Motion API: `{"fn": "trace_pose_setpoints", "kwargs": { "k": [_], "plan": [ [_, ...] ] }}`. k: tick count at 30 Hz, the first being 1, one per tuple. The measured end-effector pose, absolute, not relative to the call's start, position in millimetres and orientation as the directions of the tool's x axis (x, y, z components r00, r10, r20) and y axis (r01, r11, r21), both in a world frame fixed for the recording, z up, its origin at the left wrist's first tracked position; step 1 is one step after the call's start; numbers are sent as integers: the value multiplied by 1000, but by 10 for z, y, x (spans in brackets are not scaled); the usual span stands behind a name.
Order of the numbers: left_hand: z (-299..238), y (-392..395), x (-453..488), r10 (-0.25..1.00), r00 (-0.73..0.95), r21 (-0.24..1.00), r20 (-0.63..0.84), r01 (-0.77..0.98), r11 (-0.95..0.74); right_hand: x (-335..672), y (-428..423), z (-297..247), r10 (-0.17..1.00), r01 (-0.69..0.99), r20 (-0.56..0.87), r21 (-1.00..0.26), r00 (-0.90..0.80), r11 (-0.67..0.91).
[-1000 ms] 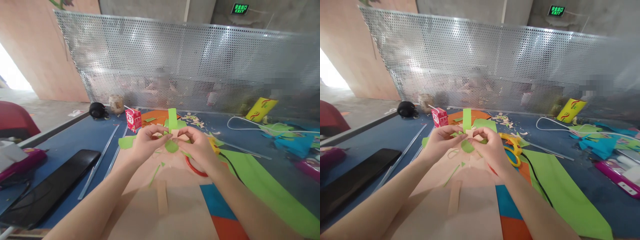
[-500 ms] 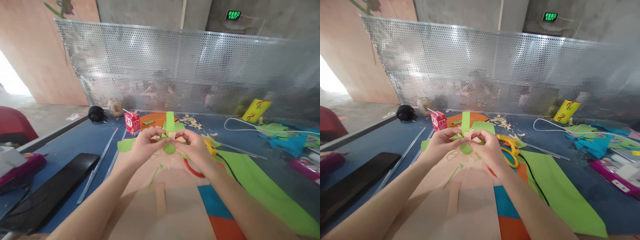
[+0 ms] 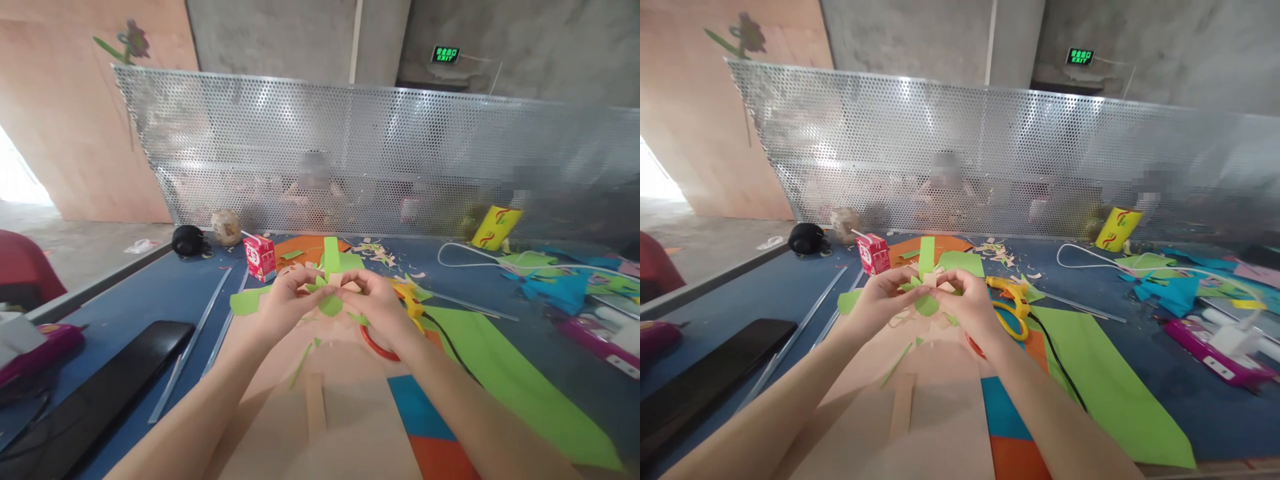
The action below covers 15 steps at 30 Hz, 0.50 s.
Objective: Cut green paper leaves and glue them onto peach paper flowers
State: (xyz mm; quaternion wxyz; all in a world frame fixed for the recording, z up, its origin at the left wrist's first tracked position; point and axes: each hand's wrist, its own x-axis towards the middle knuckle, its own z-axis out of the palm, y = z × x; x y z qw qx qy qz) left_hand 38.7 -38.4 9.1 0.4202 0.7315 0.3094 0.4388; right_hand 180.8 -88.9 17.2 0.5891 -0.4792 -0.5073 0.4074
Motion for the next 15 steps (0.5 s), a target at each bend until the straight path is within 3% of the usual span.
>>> {"fn": "trace_pose_setpoints", "kwargs": {
  "k": [7, 15],
  "plan": [
    [89, -394, 386, 849, 397, 915, 348, 53, -400, 1819, -871, 160, 979, -138, 148, -976, 140, 167],
    [96, -401, 389, 848, 414, 929, 331, 14, -369, 1818, -878, 149, 980, -125, 131, -981, 150, 150]
  ]
}}
